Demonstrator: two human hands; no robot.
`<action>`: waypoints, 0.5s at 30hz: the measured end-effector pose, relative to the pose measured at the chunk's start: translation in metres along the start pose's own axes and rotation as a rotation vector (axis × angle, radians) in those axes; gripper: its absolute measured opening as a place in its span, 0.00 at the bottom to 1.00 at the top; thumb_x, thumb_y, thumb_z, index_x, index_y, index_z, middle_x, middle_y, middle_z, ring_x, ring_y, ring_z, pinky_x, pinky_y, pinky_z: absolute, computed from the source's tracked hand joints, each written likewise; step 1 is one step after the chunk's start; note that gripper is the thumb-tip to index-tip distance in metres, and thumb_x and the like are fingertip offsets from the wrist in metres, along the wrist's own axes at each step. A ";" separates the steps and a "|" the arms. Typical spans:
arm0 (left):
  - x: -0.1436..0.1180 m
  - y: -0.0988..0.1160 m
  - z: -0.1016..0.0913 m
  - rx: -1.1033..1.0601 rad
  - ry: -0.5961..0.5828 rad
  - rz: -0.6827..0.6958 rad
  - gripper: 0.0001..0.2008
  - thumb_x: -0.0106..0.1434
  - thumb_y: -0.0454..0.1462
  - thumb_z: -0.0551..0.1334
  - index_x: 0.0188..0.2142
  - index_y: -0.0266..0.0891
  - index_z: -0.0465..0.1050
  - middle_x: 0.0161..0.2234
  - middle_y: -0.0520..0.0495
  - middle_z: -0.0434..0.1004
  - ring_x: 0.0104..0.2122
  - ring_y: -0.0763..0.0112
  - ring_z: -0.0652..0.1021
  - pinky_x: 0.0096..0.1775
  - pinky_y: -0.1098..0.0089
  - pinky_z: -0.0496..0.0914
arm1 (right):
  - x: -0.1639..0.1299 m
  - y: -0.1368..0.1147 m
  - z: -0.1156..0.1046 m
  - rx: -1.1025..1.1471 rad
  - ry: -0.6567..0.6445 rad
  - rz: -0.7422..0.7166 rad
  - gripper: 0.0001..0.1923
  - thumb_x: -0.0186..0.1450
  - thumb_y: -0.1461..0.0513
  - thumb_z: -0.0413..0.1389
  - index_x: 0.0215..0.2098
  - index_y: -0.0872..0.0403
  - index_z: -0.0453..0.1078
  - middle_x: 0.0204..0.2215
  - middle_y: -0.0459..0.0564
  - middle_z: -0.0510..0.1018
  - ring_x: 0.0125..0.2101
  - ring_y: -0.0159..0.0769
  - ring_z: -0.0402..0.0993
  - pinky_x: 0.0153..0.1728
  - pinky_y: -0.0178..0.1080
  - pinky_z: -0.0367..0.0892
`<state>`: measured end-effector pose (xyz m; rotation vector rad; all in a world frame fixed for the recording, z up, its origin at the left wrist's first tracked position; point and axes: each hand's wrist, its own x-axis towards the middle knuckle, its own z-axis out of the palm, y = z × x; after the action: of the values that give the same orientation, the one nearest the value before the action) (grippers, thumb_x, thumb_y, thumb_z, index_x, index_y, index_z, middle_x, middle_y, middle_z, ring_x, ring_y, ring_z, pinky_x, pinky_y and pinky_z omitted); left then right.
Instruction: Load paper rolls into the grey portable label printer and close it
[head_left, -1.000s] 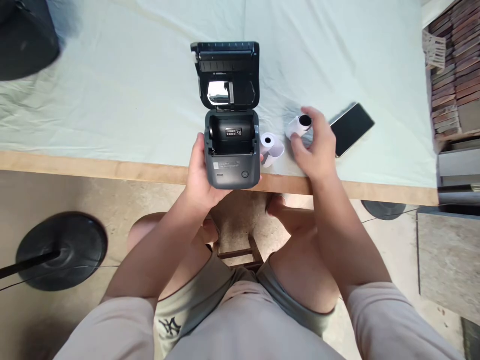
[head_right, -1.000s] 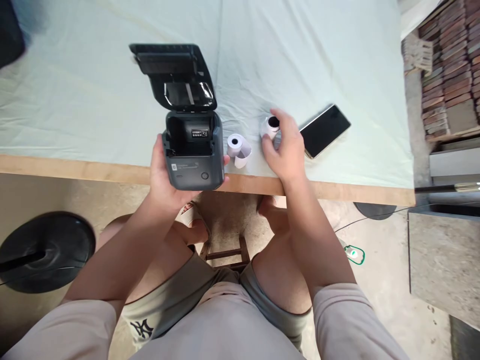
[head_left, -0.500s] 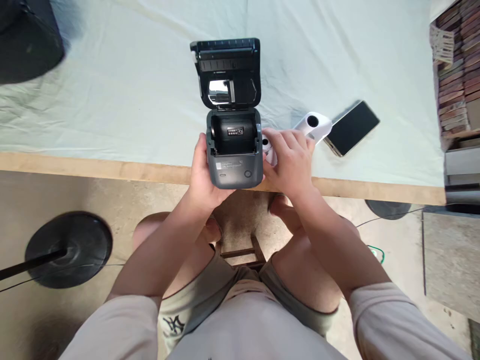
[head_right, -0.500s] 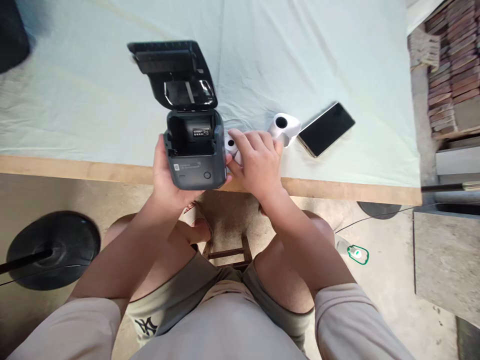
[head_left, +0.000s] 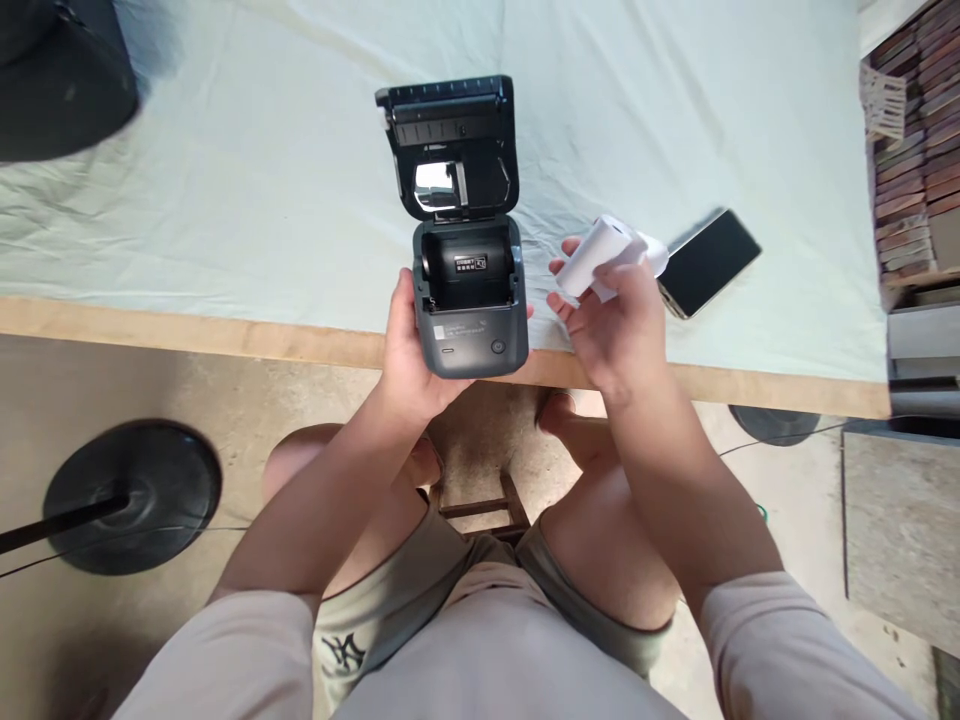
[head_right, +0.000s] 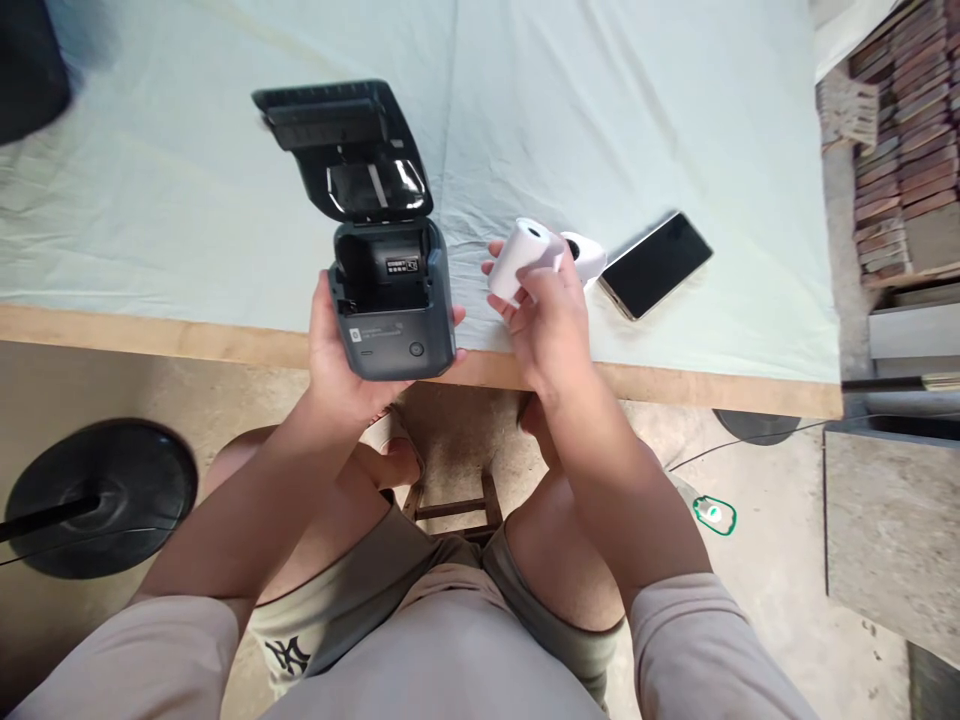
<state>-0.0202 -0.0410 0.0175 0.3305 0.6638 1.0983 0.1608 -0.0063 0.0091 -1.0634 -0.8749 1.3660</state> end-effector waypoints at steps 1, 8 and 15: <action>0.000 0.000 0.001 -0.011 -0.004 0.001 0.33 0.66 0.63 0.51 0.53 0.40 0.73 0.47 0.42 0.81 0.61 0.48 0.72 0.59 0.54 0.71 | -0.001 -0.003 0.001 0.091 -0.027 0.074 0.26 0.57 0.54 0.56 0.52 0.46 0.58 0.47 0.44 0.75 0.42 0.28 0.76 0.35 0.31 0.74; 0.001 -0.003 0.004 0.002 0.001 0.011 0.33 0.67 0.62 0.50 0.51 0.39 0.73 0.43 0.42 0.81 0.61 0.50 0.73 0.57 0.56 0.73 | -0.010 -0.013 0.011 -0.299 -0.110 -0.338 0.16 0.67 0.57 0.53 0.53 0.46 0.62 0.47 0.44 0.73 0.43 0.24 0.77 0.42 0.31 0.76; 0.002 -0.011 -0.004 0.023 0.012 0.138 0.24 0.62 0.55 0.62 0.48 0.41 0.74 0.45 0.46 0.80 0.63 0.52 0.71 0.58 0.60 0.74 | -0.024 -0.042 0.031 -0.904 -0.305 -0.915 0.10 0.67 0.64 0.53 0.47 0.49 0.68 0.47 0.47 0.77 0.51 0.31 0.75 0.52 0.38 0.71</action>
<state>-0.0143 -0.0447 0.0074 0.3946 0.6721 1.2256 0.1435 -0.0245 0.0607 -0.8753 -2.0014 0.3119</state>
